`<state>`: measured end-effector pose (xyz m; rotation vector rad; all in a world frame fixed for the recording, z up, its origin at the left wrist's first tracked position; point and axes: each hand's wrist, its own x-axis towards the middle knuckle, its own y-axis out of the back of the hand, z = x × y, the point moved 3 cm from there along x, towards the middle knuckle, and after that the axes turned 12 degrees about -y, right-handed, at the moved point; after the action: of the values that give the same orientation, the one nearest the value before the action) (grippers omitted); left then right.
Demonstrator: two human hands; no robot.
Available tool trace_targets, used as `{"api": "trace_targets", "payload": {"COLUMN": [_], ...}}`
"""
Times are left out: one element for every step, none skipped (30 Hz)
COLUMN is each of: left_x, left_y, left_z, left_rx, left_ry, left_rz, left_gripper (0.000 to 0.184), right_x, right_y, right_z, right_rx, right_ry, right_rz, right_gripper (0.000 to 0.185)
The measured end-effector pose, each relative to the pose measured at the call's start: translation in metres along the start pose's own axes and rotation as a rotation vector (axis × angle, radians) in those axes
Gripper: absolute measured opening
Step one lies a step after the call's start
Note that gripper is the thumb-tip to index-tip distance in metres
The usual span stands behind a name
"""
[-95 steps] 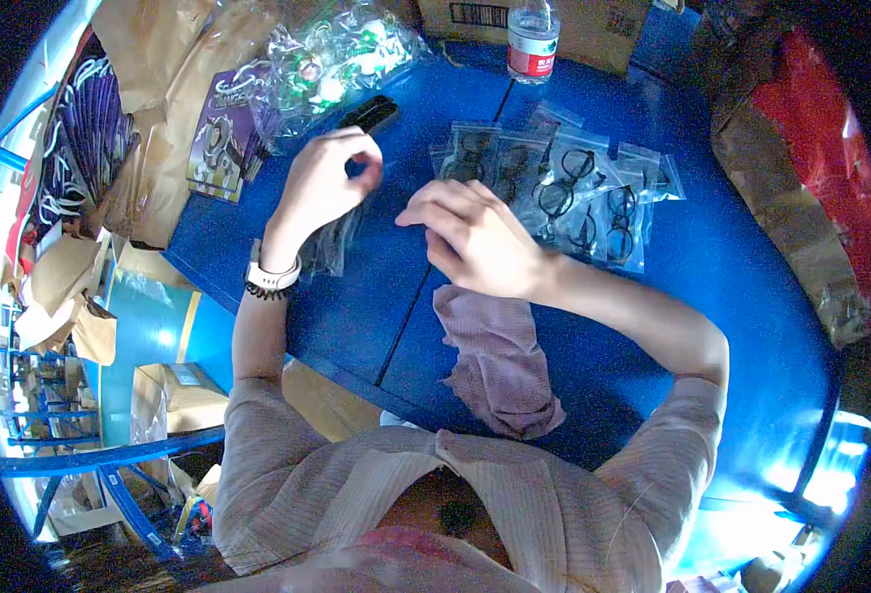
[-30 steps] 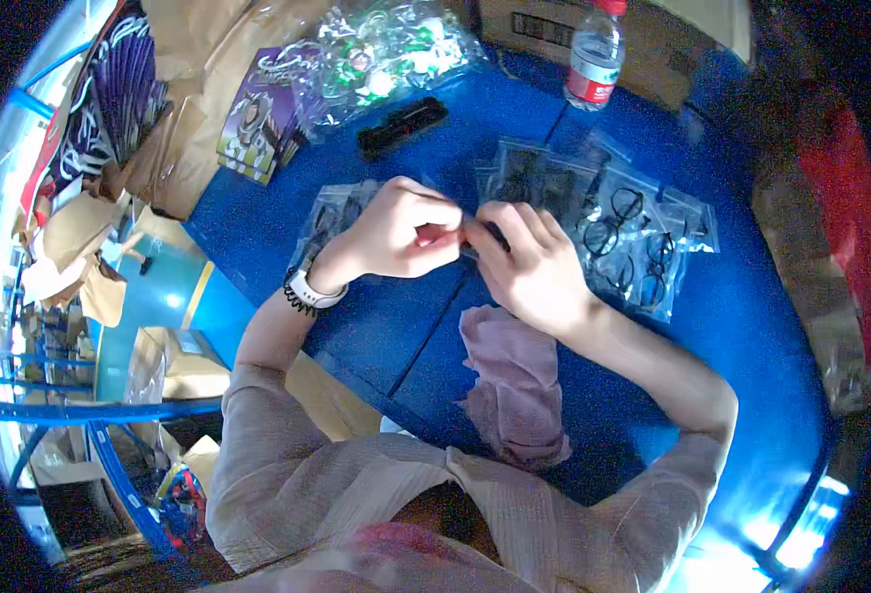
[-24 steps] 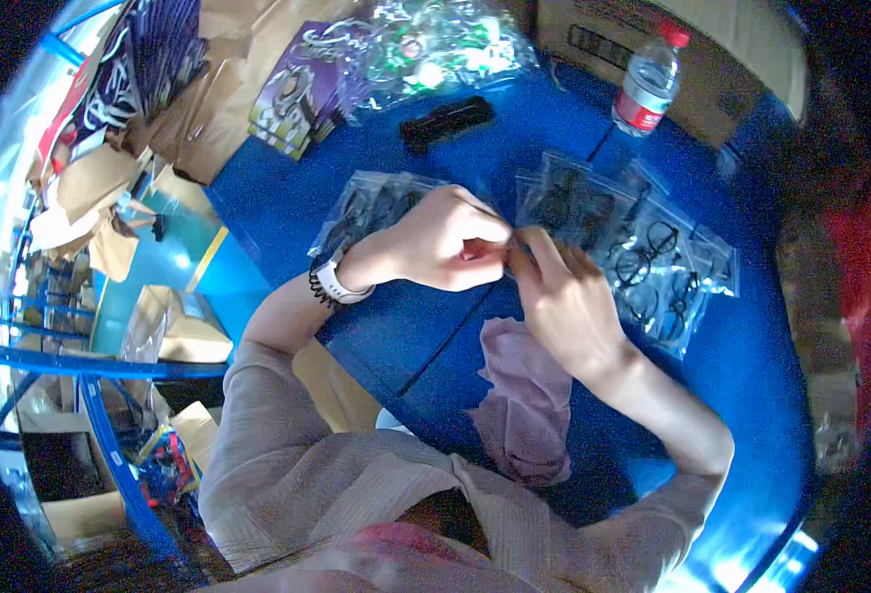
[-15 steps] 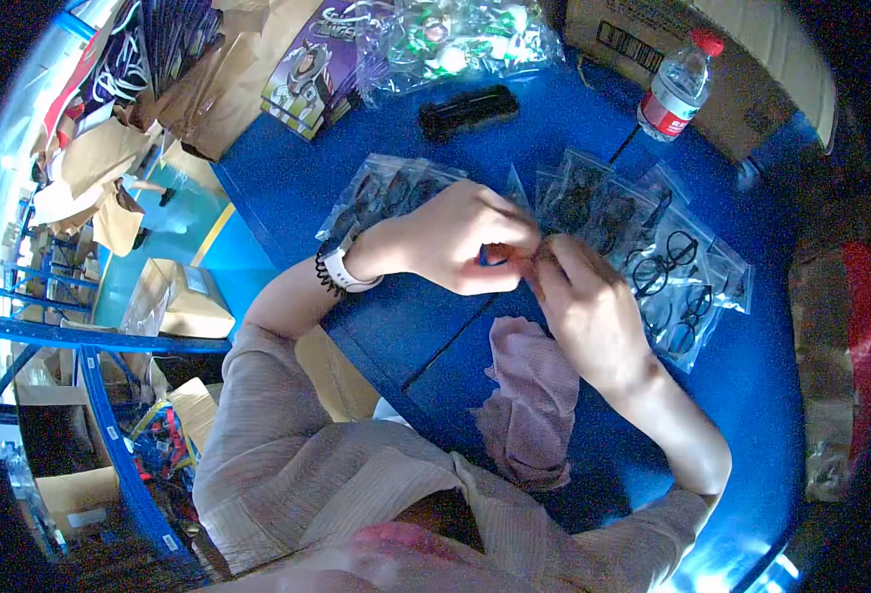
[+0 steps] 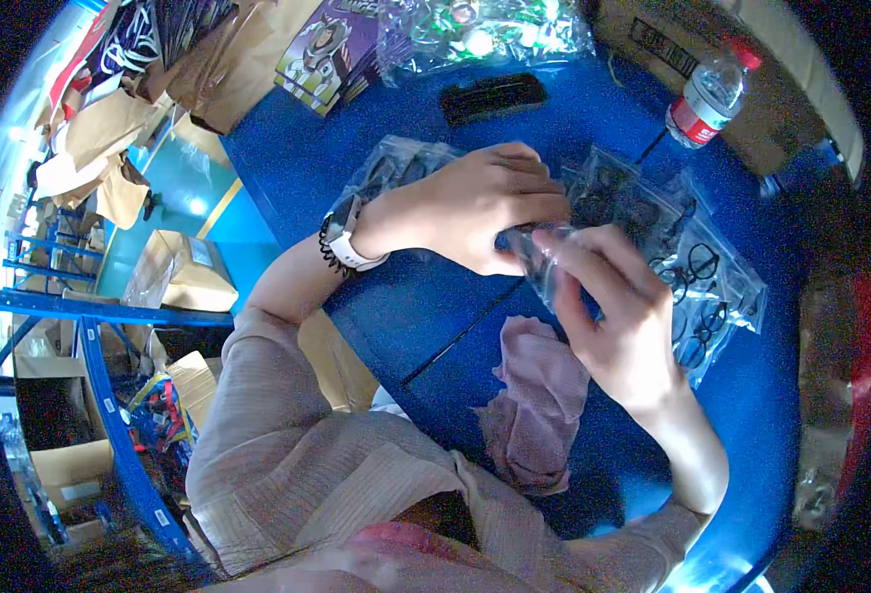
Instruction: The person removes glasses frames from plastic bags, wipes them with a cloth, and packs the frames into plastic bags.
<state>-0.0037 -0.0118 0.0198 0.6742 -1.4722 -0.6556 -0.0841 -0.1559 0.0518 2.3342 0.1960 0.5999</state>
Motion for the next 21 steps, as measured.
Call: {"api": "trace_targets", "payload": {"left_x": [-0.003, -0.004, -0.003, -0.001, 0.000, -0.001, -0.003, -0.004, -0.004, -0.003, -0.003, -0.003, -0.004, -0.004, -0.004, -0.003, -0.001, 0.000, 0.001, 0.002, 0.001], "left_y": [-0.002, -0.001, 0.001, 0.003, 0.005, 0.006, 0.007, 0.006, 0.005, 0.004, 0.003, 0.004, 0.005, 0.006, 0.006, 0.007, 0.007, 0.006, 0.005, 0.005, 0.004], "left_z": [0.000, 0.001, 0.002, 0.004, 0.005, 0.005, 0.005, 0.006, 0.006, 0.007, 0.007, 0.006, 0.006, 0.006, 0.005, 0.006, 0.006, 0.007, 0.007, 0.008, 0.008], "left_rx": [-0.031, -0.027, -0.074, -0.121, -0.168, -0.216, -0.211, -0.232, -0.254, -0.277, -0.298, -0.298, -0.301, -0.304, -0.307, -0.311, -0.314, -0.342, -0.369, -0.394, -0.418], "left_ry": [0.005, 0.018, 0.070, 0.122, 0.174, 0.226, 0.236, 0.225, 0.211, 0.194, 0.176, 0.177, 0.174, 0.168, 0.159, 0.149, 0.143, 0.167, 0.190, 0.215, 0.241], "left_rz": [-0.027, -0.025, -0.093, -0.162, -0.230, -0.298, -0.298, -0.290, -0.282, -0.273, -0.263, -0.263, -0.267, -0.270, -0.272, -0.275, -0.271, -0.346, -0.421, -0.497, -0.575], "left_gripper": [0.038, 0.038, 0.037, 0.036, 0.035, 0.035, 0.035, 0.031, 0.028, 0.025, 0.023, 0.023, 0.022, 0.022, 0.022, 0.022, 0.022, 0.023, 0.024, 0.025, 0.026], "right_x": [0.000, -0.001, -0.001, -0.001, -0.001, -0.001, -0.001, -0.002, -0.002, -0.003, -0.003, -0.002, -0.001, 0.000, 0.000, 0.001, 0.001, 0.000, 0.000, 0.000, -0.001], "right_y": [0.000, -0.001, -0.002, -0.002, -0.003, -0.004, -0.004, -0.005, -0.004, -0.004, -0.004, -0.005, -0.006, -0.006, -0.006, -0.005, -0.004, -0.004, -0.004, -0.004, -0.005], "right_z": [0.001, 0.002, 0.003, 0.003, 0.004, 0.004, 0.005, 0.006, 0.007, 0.007, 0.008, 0.007, 0.006, 0.005, 0.003, 0.003, 0.003, 0.001, -0.001, -0.002, -0.004], "right_rx": [-0.004, 0.000, -0.052, -0.104, -0.154, -0.205, -0.198, -0.212, -0.228, -0.246, -0.266, -0.265, -0.232, -0.201, -0.173, -0.146, -0.153, -0.208, -0.263, -0.316, -0.368], "right_ry": [-0.024, -0.019, 0.007, 0.034, 0.062, 0.091, 0.098, 0.112, 0.125, 0.136, 0.149, 0.149, 0.142, 0.134, 0.126, 0.117, 0.114, 0.174, 0.234, 0.295, 0.356], "right_rz": [-0.019, -0.030, -0.016, 0.001, 0.019, 0.038, 0.032, 0.034, 0.038, 0.043, 0.050, 0.048, 0.078, 0.109, 0.141, 0.174, 0.175, 0.157, 0.138, 0.120, 0.101], "right_gripper": [0.032, 0.032, 0.033, 0.034, 0.035, 0.035, 0.035, 0.034, 0.033, 0.032, 0.031, 0.031, 0.030, 0.028, 0.026, 0.025, 0.025, 0.023, 0.022, 0.021, 0.020]}}
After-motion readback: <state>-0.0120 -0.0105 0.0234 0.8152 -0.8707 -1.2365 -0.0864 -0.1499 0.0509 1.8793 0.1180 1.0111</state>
